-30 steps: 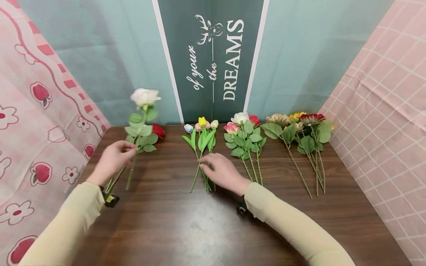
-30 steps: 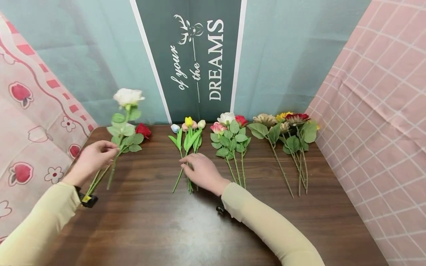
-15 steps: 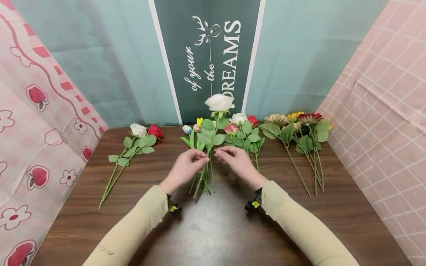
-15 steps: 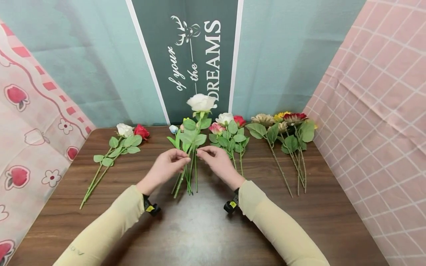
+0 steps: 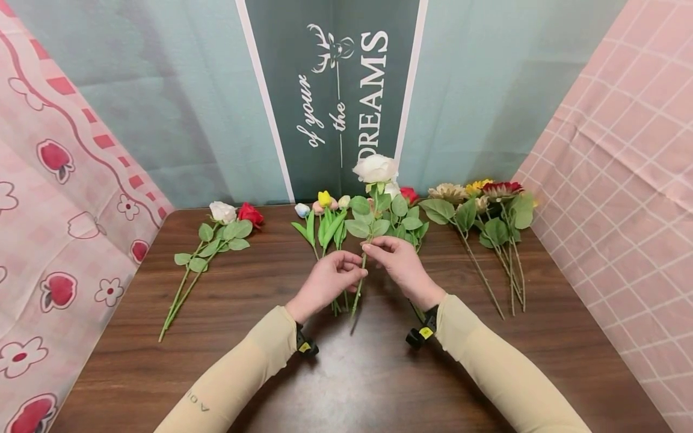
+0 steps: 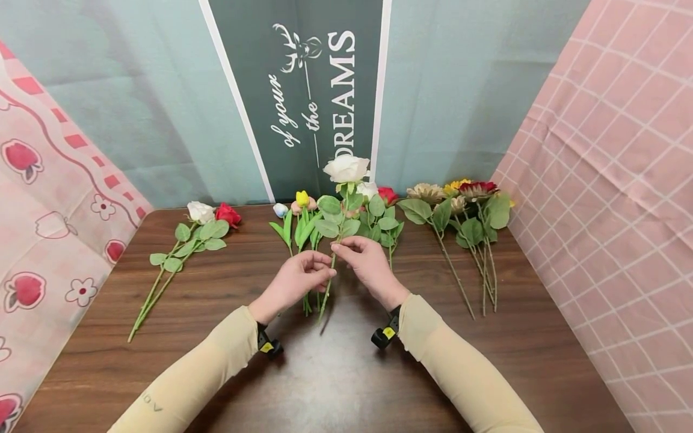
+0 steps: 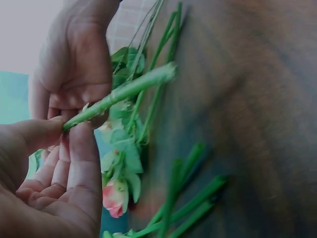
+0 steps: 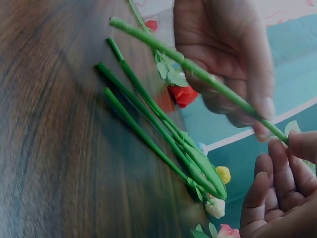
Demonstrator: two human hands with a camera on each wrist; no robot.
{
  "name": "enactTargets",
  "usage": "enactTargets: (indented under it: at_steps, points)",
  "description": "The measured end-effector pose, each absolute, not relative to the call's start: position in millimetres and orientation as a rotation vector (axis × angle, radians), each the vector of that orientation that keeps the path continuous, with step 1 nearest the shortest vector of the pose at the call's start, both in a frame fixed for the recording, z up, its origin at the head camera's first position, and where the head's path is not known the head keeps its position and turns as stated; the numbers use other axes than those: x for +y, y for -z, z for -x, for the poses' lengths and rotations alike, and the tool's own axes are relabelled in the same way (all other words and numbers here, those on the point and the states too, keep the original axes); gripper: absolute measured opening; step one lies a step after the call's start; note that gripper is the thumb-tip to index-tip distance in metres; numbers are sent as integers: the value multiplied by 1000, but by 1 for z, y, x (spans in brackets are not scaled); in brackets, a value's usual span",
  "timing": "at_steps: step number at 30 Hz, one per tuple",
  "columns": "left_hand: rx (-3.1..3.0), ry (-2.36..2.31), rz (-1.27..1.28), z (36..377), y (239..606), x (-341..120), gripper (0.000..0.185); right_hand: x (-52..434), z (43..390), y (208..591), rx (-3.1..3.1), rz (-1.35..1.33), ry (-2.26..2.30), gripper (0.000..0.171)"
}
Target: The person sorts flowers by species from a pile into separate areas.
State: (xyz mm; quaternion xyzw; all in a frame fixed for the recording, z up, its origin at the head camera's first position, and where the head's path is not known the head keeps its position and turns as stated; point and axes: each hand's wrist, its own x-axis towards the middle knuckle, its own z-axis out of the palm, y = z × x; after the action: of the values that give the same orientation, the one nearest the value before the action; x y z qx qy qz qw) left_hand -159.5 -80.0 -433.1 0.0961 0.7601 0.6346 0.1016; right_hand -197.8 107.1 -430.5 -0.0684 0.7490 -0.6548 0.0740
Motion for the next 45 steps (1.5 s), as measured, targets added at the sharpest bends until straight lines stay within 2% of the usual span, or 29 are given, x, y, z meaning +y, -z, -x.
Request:
enactTargets:
  at_steps: [8,14,23,28,45]
  points:
    - [2246,-1768,-321,149,444,-71,13,116,201,430,2218,190,2016,27]
    - [2342,-1662,-405,146,444,-62,20,126,203,429,2231,198,1998,34]
    - [2940,-712,-1071,132,444,-58,45,163,223,434,2346,86,1915,39]
    - [2946,-588,-1304,126,446,-54,45,175,229,443,2364,8,1815,40]
    - [2834,-646,-1324,122,447,-50,42,189,237,459,2613,57,1440,43]
